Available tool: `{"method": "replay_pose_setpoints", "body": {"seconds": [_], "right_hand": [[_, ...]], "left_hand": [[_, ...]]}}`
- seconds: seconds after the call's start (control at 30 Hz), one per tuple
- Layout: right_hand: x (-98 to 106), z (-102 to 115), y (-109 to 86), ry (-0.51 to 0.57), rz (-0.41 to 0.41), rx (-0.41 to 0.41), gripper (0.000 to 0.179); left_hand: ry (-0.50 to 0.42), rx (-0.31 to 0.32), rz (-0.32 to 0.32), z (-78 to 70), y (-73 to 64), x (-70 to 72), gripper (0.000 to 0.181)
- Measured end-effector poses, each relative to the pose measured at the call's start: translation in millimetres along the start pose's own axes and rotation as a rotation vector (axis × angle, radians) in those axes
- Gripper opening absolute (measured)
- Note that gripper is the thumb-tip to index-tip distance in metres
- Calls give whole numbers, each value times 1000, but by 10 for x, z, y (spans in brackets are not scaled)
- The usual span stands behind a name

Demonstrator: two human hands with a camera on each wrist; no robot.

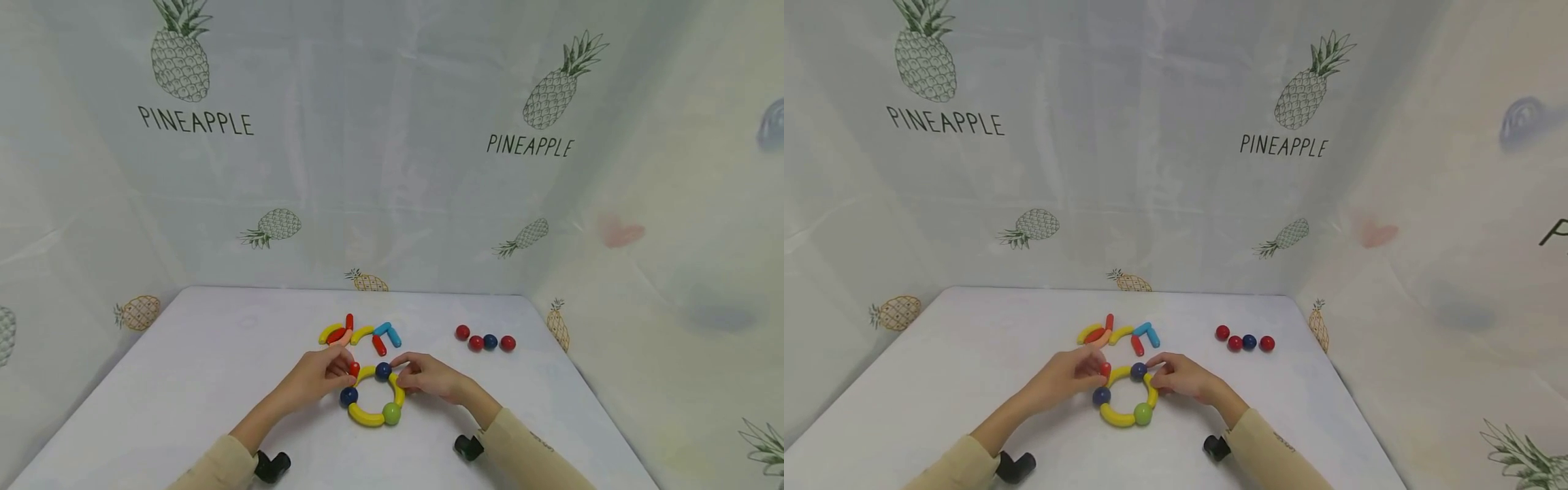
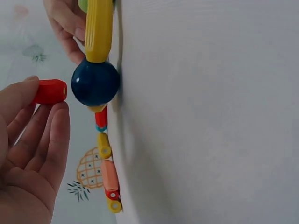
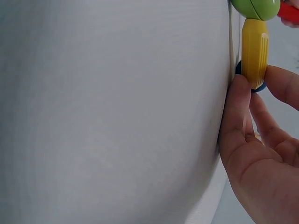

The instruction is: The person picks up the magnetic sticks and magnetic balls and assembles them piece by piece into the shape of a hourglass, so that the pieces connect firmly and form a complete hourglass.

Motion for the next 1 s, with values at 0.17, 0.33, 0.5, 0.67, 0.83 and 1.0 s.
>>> {"method": "replay_pose_setpoints", "body": {"seconds": [0.17, 0.33, 0.5, 0.67, 0.83, 1.0], "right_hand": [[-8, 3, 1, -1, 1, 1, 41], [-17, 12, -5, -6, -2, 4, 40], [-37, 30, -26, -6, -7, 14, 39], [-86, 52, -32, -24, -46, 0, 39], [-105, 60, -13, -54, -80, -11, 39], [-108, 74, -19, -56, -91, -20, 38]], "left_hand": [[32, -28, 19, 42, -36, -24, 23], [32, -35, 13, 57, -46, -20, 23], [57, -9, -13, 64, -44, -15, 25], [44, 7, -24, 69, -46, -12, 27], [30, 19, -41, 67, -38, -5, 29], [11, 33, -53, 80, -17, -7, 30]]}}
Point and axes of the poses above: each hand's wrist, its own y-axis towards the middle knuckle, its own x-axis out of the back of the hand, z = x × y, the point moved 2 cm from there along y, towards the middle knuckle, and after that the axes turned 5 degrees about -z, right-handed, at the moved point
